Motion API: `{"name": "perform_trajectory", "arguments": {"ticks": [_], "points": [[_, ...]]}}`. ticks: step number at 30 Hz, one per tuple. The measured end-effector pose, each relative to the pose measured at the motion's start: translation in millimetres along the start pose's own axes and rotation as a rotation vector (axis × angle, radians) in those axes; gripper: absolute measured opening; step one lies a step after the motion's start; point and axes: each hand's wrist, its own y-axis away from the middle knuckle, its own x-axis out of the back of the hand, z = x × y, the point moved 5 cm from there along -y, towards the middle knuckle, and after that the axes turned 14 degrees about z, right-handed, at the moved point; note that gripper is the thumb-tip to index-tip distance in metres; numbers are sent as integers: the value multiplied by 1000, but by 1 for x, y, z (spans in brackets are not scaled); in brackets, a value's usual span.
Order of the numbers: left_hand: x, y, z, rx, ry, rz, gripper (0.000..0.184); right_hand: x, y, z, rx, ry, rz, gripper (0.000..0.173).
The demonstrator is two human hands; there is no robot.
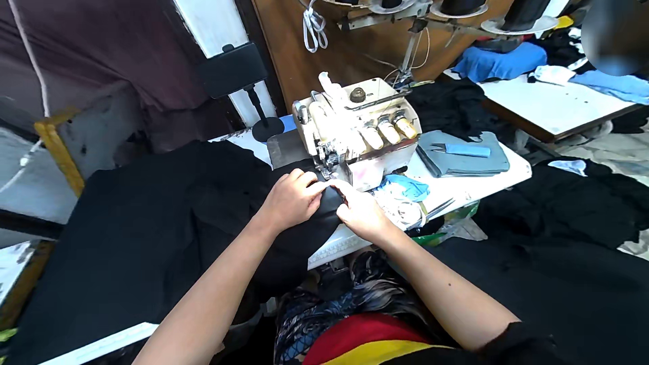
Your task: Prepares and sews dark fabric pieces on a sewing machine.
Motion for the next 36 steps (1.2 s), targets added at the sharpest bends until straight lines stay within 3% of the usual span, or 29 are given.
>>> {"name": "perform_trajectory", "arguments": {"ticks": [18,24,36], "points": [[0,-3,-3,29,53,-10,29,2,-7,7,21,-190,-40,54],[-1,-5,-7,66,39,-12,30,-1,-7,14,-97,-288,-22,67],[-8,-5,-21,183,-8,-45,34,1,-14,14,-58,-262,137,51]]}}
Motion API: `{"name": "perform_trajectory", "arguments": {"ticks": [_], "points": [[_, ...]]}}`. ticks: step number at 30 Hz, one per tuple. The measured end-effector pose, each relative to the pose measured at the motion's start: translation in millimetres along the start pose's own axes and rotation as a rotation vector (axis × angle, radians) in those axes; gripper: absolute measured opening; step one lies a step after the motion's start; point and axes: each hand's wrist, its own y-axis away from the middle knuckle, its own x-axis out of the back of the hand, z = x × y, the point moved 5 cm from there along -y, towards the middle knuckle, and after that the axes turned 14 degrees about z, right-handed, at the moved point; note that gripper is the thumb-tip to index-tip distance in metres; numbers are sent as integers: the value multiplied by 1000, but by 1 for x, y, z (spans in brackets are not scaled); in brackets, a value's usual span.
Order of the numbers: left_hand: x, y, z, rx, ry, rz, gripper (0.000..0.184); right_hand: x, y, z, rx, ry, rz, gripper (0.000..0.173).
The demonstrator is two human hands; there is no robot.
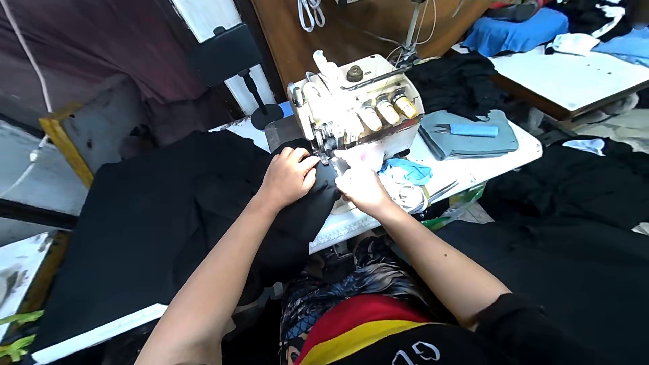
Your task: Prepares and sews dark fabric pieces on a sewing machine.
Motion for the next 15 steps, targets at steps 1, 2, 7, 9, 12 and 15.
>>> {"name": "perform_trajectory", "arguments": {"ticks": [1,2,7,9,12,15], "points": [[0,-1,0,26,-8,-20,35,-1,-2,0,-4,-6,-3,51],[1,-1,1,54,-26,-34,35,-1,-2,1,-4,-14,-3,51],[4,17,47,102,-38,146,43,0,0,6,21,-93,8,47],[-8,29,66,55,-64,249,50,0,0,11,-52,-160,-23,43],[-25,39,73,31,-192,351,41,0,-5,17,-152,-227,-62,28],[-27,38,72,46,-206,428,26,-2,-10,17,-209,-221,-55,18]]}}
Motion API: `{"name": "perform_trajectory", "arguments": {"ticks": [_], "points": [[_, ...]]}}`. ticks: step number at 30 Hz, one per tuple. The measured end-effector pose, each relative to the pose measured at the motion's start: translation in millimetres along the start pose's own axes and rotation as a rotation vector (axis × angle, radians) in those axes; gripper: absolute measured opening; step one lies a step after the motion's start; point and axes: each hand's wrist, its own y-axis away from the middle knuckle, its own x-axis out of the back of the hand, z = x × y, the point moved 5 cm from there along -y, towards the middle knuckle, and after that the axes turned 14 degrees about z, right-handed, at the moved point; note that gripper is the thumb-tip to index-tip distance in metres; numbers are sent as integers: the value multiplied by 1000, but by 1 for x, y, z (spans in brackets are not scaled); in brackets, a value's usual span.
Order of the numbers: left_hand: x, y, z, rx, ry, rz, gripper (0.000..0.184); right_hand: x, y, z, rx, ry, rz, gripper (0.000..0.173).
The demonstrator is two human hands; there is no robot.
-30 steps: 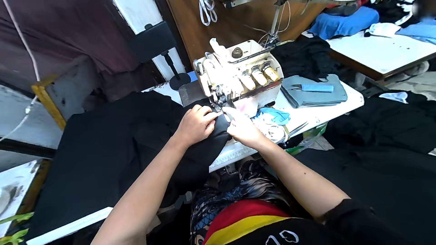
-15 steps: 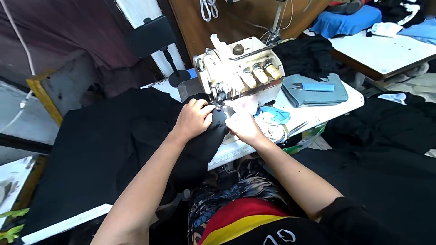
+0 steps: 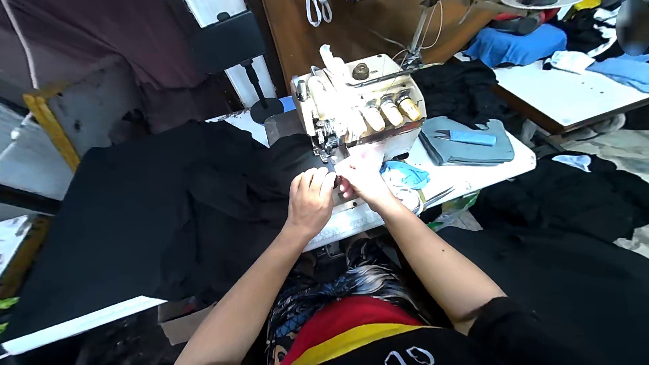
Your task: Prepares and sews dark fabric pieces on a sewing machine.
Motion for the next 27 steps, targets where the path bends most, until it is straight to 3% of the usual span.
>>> {"name": "perform_trajectory", "arguments": {"ticks": [5,9,12,15,17,21,27], "points": [[2,-9,-1,46,33,-20,19,2,-16,-2,34,113,-36,20],[2,-8,4,62,-31,-43,30,7,-14,2,130,210,-36,27],[0,-11,3,82,-35,-21,15,10,-15,3,162,252,7,27],[3,-15,0,109,29,-69,18,14,-13,9,135,261,20,26],[5,-16,-2,121,66,-104,22,10,-8,20,94,282,-84,26],[5,-17,-3,123,56,-147,37,-16,28,33,-20,314,-478,21],[3,-21,-16,113,112,-220,27,-50,54,31,29,119,-648,25]]}}
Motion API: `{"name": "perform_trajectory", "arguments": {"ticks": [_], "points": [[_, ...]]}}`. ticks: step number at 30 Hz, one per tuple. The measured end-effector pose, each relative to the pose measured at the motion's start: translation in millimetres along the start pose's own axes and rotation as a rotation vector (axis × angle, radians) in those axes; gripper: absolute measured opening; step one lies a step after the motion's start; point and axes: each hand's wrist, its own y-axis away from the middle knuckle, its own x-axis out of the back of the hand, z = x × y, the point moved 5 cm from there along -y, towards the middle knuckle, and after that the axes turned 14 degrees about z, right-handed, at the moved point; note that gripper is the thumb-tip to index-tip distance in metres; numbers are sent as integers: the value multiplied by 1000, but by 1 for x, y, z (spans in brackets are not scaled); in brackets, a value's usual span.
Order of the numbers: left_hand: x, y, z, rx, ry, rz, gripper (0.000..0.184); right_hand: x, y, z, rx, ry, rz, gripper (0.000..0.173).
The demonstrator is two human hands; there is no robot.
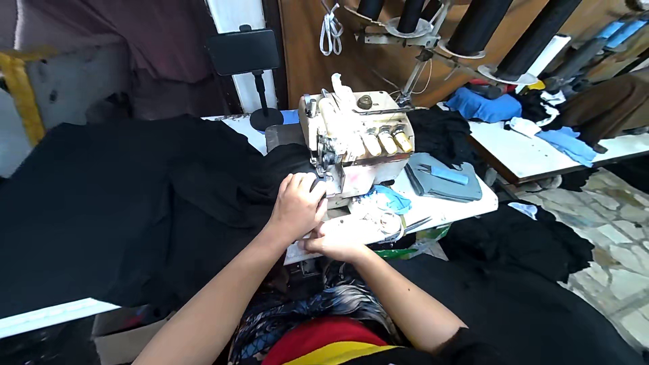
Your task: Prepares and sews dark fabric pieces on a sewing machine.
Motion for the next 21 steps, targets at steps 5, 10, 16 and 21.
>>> {"name": "perform_trajectory", "arguments": {"ticks": [5,10,16,21], "points": [[6,-7,-23,31,89,-93,31,-15,-1,-17,80,32,-43,45],[6,-17,-50,80,96,-116,28,-16,9,-28,167,-4,-10,60],[6,-25,-59,216,52,-76,27,-17,9,-10,169,-36,-47,57],[18,-25,-52,414,-120,-106,25,-23,16,-7,136,-55,-78,46]]}}
